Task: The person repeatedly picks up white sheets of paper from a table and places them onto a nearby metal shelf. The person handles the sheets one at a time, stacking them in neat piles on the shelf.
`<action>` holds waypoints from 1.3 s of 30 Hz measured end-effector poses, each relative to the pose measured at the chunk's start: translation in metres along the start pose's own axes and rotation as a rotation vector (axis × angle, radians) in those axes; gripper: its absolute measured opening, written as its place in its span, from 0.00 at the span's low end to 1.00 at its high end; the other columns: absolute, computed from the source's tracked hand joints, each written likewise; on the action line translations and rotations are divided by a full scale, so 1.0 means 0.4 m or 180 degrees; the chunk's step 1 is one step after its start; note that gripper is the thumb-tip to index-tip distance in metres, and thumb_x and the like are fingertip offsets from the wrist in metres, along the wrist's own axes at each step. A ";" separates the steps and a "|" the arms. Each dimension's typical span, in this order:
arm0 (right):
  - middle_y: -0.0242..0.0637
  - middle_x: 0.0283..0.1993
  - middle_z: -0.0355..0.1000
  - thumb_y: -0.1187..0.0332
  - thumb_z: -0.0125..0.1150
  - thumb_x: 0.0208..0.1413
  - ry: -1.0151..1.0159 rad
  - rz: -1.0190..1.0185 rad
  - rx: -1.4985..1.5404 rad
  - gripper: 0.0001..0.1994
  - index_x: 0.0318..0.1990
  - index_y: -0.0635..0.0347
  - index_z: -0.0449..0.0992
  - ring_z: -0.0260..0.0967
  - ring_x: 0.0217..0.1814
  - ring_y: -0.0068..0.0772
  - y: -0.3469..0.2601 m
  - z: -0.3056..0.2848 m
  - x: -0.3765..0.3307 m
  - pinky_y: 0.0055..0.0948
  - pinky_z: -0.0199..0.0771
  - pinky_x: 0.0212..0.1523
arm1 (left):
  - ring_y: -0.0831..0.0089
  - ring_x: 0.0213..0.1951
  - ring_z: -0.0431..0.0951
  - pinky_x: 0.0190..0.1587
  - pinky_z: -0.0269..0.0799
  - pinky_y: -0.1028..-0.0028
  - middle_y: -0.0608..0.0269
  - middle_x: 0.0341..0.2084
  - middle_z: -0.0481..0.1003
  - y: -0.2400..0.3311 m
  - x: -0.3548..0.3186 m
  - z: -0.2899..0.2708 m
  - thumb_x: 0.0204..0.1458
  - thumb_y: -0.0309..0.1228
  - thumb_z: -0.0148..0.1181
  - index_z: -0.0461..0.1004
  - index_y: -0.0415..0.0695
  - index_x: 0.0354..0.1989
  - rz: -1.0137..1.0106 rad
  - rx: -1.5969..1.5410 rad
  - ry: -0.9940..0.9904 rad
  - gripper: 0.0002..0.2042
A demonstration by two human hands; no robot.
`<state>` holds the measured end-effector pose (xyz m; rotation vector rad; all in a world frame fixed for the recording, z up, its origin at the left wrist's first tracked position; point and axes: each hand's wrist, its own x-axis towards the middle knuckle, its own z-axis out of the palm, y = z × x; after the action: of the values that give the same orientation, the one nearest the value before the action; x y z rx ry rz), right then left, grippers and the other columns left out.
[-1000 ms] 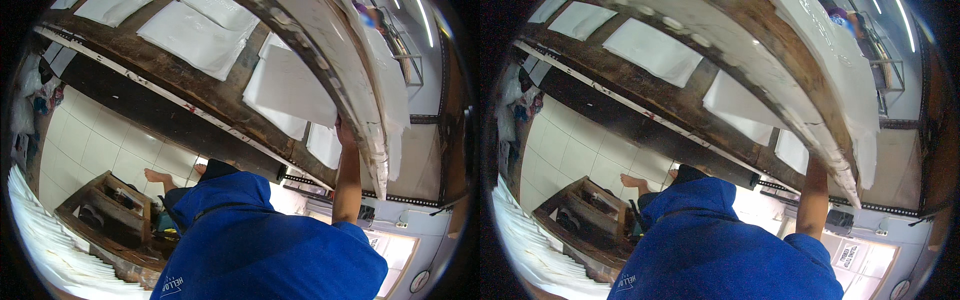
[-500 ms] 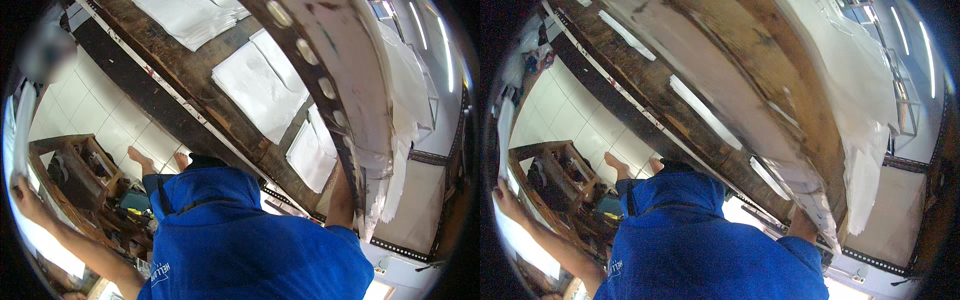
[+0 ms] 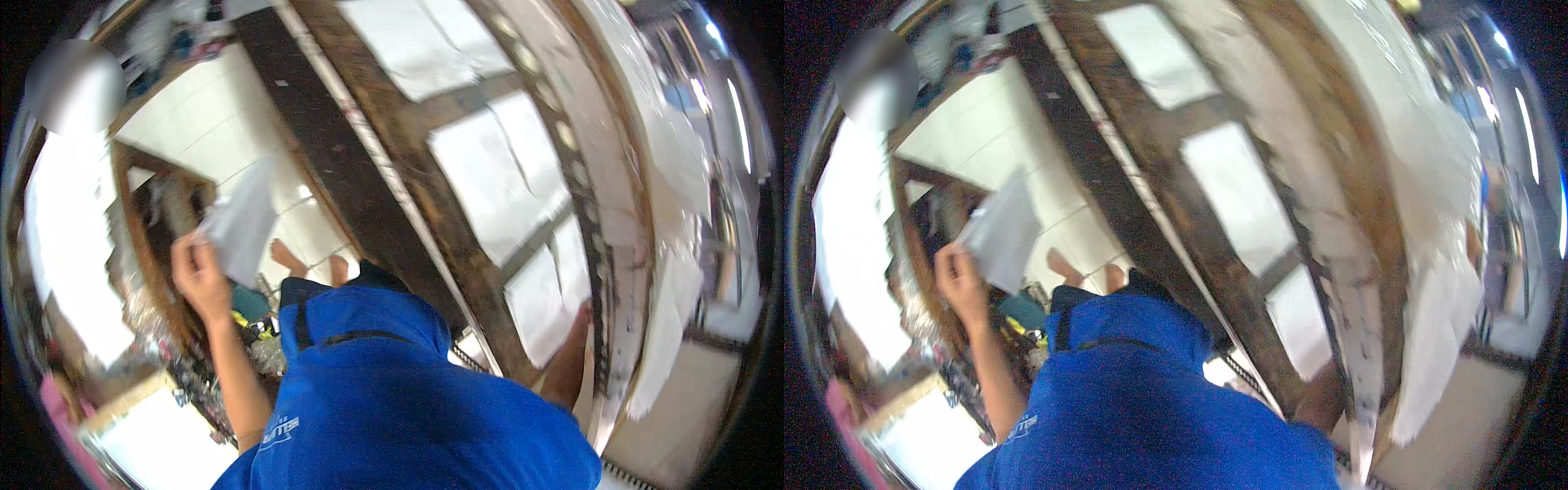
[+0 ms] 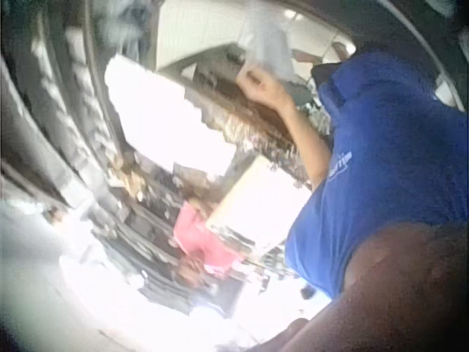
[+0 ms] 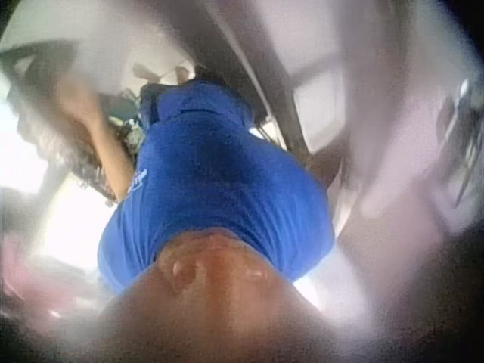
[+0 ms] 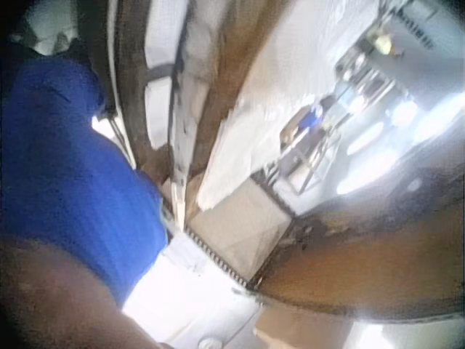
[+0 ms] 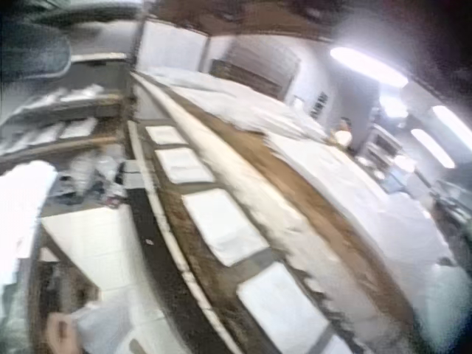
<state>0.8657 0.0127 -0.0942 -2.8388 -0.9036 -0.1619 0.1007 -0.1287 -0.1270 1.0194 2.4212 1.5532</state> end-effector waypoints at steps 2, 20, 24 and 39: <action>0.27 0.29 0.65 0.64 0.53 0.61 0.0226 -0.0554 0.0592 0.20 0.60 0.57 0.66 0.57 0.26 0.16 -0.089 0.013 -0.078 0.18 0.57 0.25 | 0.74 0.32 0.71 0.37 0.67 0.74 0.61 0.29 0.74 0.060 -0.037 0.022 0.55 0.26 0.54 0.75 0.38 0.36 0.0066 -0.0278 -0.0235 0.06; 0.27 0.23 0.67 0.65 0.51 0.64 -0.5112 -0.4054 0.2094 0.10 0.38 0.63 0.73 0.59 0.20 0.13 -0.785 -0.097 -1.183 0.15 0.57 0.20 | 0.67 0.32 0.71 0.33 0.62 0.68 0.65 0.28 0.70 0.093 -0.198 0.041 0.44 0.27 0.62 0.74 0.44 0.36 0.1640 0.0017 -0.0642 0.09; 0.27 0.25 0.68 0.70 0.56 0.60 -0.4945 -0.4130 0.2165 0.06 0.36 0.64 0.73 0.61 0.24 0.13 -0.814 -0.056 -1.210 0.17 0.61 0.24 | 0.65 0.34 0.72 0.34 0.62 0.68 0.64 0.29 0.71 0.081 -0.168 0.016 0.46 0.32 0.62 0.74 0.44 0.37 0.1670 -0.0082 -0.0852 0.10; 0.30 0.24 0.68 0.74 0.53 0.57 -0.3786 -0.4585 0.1714 0.07 0.41 0.66 0.73 0.62 0.24 0.17 -0.962 0.044 -1.236 0.21 0.63 0.25 | 0.60 0.31 0.75 0.37 0.71 0.65 0.55 0.29 0.74 -0.178 0.398 -0.500 0.50 0.31 0.58 0.75 0.38 0.36 -0.0361 0.0660 0.1931 0.10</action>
<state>0.2416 0.0467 -0.1406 -1.0770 -2.4076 1.4081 -0.1389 -0.2109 -0.0480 0.4521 3.0178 1.7999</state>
